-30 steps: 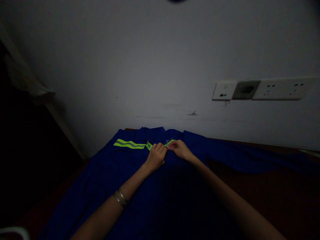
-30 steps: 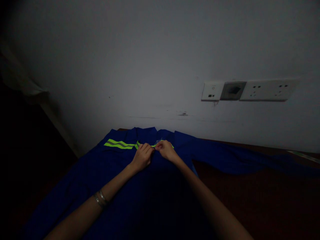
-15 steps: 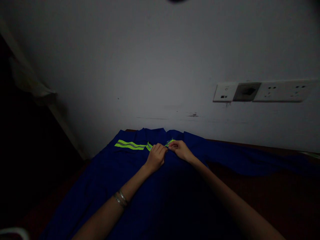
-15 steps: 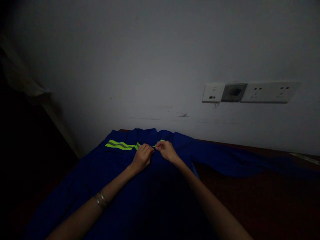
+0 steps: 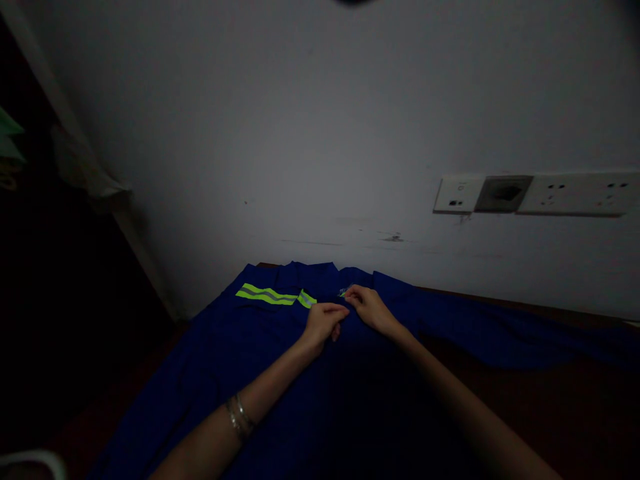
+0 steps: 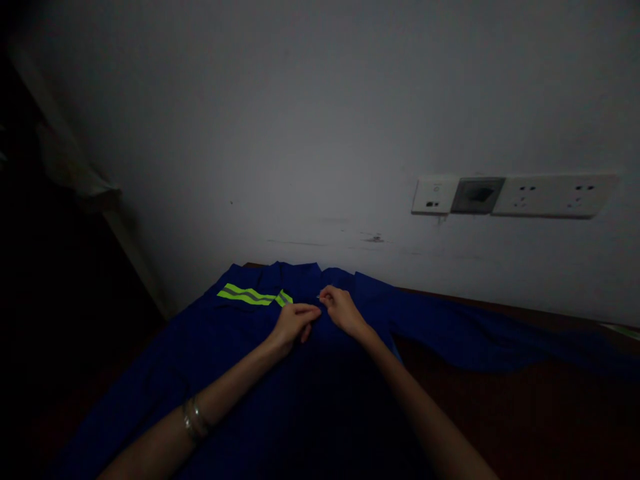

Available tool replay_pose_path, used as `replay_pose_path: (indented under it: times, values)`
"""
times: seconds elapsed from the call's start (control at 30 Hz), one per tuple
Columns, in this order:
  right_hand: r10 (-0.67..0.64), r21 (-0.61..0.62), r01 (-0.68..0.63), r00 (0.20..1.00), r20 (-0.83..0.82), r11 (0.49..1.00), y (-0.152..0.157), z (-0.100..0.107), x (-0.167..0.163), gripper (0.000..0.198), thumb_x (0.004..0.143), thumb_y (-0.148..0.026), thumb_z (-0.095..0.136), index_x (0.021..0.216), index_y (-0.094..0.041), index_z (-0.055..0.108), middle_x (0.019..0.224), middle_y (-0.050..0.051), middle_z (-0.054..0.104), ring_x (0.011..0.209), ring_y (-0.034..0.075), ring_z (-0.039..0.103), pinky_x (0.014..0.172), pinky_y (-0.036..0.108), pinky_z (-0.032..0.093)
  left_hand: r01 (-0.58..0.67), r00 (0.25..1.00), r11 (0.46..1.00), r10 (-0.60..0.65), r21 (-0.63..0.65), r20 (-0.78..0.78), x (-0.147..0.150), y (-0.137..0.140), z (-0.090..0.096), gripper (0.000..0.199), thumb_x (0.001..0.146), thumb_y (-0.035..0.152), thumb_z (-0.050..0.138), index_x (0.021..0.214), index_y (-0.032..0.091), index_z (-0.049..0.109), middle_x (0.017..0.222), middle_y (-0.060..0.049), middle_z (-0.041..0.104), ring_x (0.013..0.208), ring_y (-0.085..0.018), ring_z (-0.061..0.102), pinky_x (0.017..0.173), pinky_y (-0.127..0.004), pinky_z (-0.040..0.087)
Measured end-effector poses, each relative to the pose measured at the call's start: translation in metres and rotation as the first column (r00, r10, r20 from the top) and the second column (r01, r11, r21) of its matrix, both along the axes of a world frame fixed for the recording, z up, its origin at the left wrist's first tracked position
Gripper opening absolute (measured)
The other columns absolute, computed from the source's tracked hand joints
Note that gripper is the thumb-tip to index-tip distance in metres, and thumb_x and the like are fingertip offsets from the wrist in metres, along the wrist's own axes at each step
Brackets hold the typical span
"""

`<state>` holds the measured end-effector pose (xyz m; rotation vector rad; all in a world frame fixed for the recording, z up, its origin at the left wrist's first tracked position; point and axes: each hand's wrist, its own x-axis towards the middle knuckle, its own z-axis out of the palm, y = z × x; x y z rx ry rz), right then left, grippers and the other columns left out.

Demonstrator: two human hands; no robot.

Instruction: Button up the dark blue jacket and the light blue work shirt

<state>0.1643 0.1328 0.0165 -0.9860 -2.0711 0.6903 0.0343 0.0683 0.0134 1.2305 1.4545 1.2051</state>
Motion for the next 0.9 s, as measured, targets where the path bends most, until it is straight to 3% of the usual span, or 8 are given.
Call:
replay_pose_path:
  times: [0.1, 0.23, 0.6, 0.9]
  values:
    - [0.02, 0.028, -0.021, 1.0, 0.012, 0.999, -0.003, 0.001, -0.001, 0.013, 0.078, -0.018, 0.045, 0.077, -0.016, 0.059, 0.07, 0.003, 0.061, 0.065, 0.014, 0.056, 0.062, 0.024, 0.04, -0.046, 0.929, 0.992, 0.084, -0.114, 0.36, 0.005, -0.002, -0.005, 0.015, 0.069, 0.025, 0.066, 0.072, 0.01, 0.063, 0.053, 0.001, 0.055, 0.034, -0.004, 0.04, 0.034, -0.017, 0.034]
    - [0.021, 0.002, -0.021, 1.0, 0.023, 1.0, -0.004, 0.002, -0.002, 0.013, 0.077, -0.018, 0.047, 0.075, -0.016, 0.06, 0.072, 0.004, 0.063, 0.067, 0.014, 0.057, 0.063, 0.024, 0.04, -0.073, 0.824, 0.979, 0.166, -0.19, 0.542, 0.005, -0.002, -0.009, 0.012, 0.065, 0.017, 0.069, 0.07, 0.009, 0.062, 0.062, -0.003, 0.06, 0.044, -0.006, 0.051, 0.044, -0.02, 0.048]
    - [0.038, -0.099, -0.036, 0.999, 0.022, 0.994, 0.002, -0.004, -0.002, 0.012, 0.072, -0.019, 0.053, 0.073, -0.015, 0.064, 0.07, 0.003, 0.064, 0.067, 0.014, 0.057, 0.063, 0.023, 0.041, -0.106, 0.732, 0.95, 0.274, -0.293, 0.624, 0.006, 0.002, -0.013, 0.007, 0.072, 0.005, 0.061, 0.066, 0.006, 0.058, 0.055, -0.002, 0.058, 0.044, -0.007, 0.052, 0.051, -0.023, 0.052]
    - [0.102, -0.12, -0.102, 0.995, -0.003, 0.988, 0.004, -0.005, 0.0, 0.01, 0.071, -0.015, 0.054, 0.072, -0.013, 0.064, 0.07, 0.004, 0.065, 0.066, 0.014, 0.057, 0.062, 0.023, 0.042, -0.034, 0.714, 0.95, 0.24, -0.309, 0.658, 0.003, 0.005, -0.015, 0.009, 0.072, 0.006, 0.062, 0.065, 0.007, 0.058, 0.055, -0.003, 0.058, 0.048, -0.009, 0.057, 0.054, -0.023, 0.052]
